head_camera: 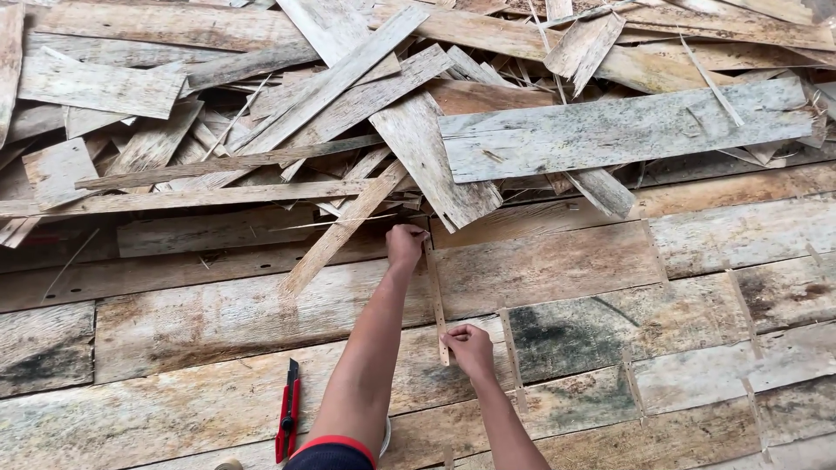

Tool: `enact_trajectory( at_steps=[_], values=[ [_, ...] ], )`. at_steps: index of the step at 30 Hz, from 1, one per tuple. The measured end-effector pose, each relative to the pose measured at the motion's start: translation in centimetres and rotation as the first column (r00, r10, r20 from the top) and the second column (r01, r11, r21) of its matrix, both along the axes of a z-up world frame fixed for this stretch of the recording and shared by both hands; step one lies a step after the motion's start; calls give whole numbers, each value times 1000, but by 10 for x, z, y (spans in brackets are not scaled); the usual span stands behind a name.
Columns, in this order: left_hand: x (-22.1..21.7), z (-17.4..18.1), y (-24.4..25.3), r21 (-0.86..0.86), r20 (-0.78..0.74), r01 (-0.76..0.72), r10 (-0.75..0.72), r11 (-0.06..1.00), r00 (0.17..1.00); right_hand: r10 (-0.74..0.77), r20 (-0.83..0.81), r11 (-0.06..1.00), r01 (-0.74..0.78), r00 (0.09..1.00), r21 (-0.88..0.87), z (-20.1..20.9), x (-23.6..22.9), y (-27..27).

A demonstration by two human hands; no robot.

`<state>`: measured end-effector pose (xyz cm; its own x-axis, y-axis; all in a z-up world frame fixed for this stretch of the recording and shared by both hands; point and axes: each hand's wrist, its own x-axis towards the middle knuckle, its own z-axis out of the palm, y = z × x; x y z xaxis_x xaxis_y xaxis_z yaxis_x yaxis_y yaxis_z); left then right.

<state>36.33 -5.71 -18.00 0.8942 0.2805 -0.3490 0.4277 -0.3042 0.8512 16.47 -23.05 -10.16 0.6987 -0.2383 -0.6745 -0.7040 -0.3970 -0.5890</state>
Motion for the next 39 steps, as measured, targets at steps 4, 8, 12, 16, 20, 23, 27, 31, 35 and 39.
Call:
enact_trajectory(
  at_steps=[4,8,12,16,20,23,27,31,35,39],
  values=[
    [-11,21,3,-39,28,39,-38,998,999,8,8,1000,-9,1000,28,3,-3,-1],
    [-14,34,6,-35,46,81,-80,996,996,-33,42,994,29,999,103,5,-4,-2],
    [-43,108,12,-33,28,91,-90,995,996,-46,52,977,34,998,212,16,-7,-1],
    [-54,66,22,-79,47,55,-51,995,998,8,43,982,-16,999,189,12,-26,-8],
    [-102,80,42,-222,158,44,-9,974,987,8,56,977,-20,998,213,22,-47,-21],
    [-151,130,56,-343,197,-14,86,939,977,33,56,953,-49,998,299,37,-69,-26],
    [-216,103,81,-413,247,-68,184,908,952,-9,26,887,-4,1000,462,37,-114,-34],
    [-276,98,111,-403,261,-178,299,898,918,24,22,878,-32,999,478,66,-149,-25],
    [-340,111,142,-359,301,-261,376,896,876,36,53,864,-58,998,500,74,-179,-4],
    [-395,106,170,-345,241,-419,511,840,825,76,113,878,-120,991,463,62,-195,19]
  ],
)
